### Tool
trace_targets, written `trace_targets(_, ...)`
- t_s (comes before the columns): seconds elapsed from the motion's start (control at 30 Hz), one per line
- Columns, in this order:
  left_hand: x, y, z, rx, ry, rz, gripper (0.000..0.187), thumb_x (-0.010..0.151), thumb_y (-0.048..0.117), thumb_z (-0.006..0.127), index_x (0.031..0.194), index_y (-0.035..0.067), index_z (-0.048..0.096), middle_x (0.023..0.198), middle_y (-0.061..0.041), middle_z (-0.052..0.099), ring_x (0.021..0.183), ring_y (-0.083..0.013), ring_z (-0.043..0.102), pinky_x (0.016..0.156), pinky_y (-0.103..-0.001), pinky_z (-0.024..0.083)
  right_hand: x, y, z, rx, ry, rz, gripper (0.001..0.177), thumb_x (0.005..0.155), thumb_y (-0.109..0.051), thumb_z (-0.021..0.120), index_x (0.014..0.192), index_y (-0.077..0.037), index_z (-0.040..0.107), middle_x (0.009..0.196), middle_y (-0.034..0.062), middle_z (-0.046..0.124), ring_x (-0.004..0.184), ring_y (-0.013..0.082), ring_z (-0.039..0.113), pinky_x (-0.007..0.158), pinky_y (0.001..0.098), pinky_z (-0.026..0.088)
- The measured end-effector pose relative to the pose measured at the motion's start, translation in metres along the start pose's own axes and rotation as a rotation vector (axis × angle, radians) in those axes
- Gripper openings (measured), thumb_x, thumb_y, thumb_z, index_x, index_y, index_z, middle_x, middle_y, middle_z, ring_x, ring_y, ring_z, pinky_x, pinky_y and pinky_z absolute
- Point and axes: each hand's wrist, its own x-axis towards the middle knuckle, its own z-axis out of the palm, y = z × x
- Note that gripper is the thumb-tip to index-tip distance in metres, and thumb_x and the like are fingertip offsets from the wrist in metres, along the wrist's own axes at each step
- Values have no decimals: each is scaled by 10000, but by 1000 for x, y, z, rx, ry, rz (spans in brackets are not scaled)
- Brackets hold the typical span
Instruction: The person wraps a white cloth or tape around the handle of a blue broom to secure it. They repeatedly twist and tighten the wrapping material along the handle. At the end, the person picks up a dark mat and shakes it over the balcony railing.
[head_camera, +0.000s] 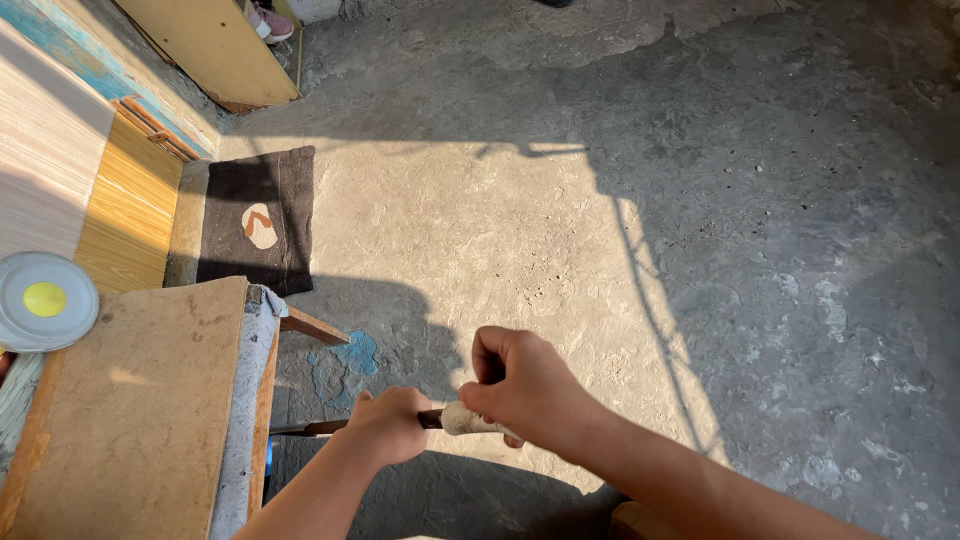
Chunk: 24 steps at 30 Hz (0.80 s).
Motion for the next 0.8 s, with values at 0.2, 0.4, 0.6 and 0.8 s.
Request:
trace_targets(0.2, -10, 66, -43, 4, -161, 177, 169, 856, 177, 604, 794, 42, 684, 761, -86, 657, 746, -243, 646, 795, -467, 490, -53, -48, -58, -237, 180, 126, 311, 868, -141, 753, 725, -53, 491, 592, 49, 527, 423, 119, 495, 363, 310, 444)
trace_targets(0.4, -69, 168, -110, -184, -63, 287, 130, 841, 75, 546, 880, 17, 655, 785, -113, 680, 695, -219, 655, 621, -434, 501, -104, -110, -163, -167, 388, 246, 312, 952, -103, 726, 750, 14, 518, 574, 157, 554, 421, 207, 452, 379, 348, 373)
trace_targets(0.6, -84, 161, -113, -274, -33, 230, 199, 934, 138, 499, 917, 40, 671, 817, -93, 681, 698, -194, 629, 626, -413, 505, -103, -121, -187, -5, 382, 144, 266, 941, -48, 695, 762, 31, 515, 577, 184, 572, 412, 231, 489, 347, 342, 420)
trace_targets(0.8, -53, 91, -65, -257, -73, 60, 157, 932, 133, 541, 848, 43, 640, 862, -85, 687, 693, -171, 605, 619, -396, 454, -61, -94, -80, -182, 102, 105, 251, 867, -12, 697, 758, -38, 472, 606, 109, 596, 434, 150, 534, 346, 310, 438)
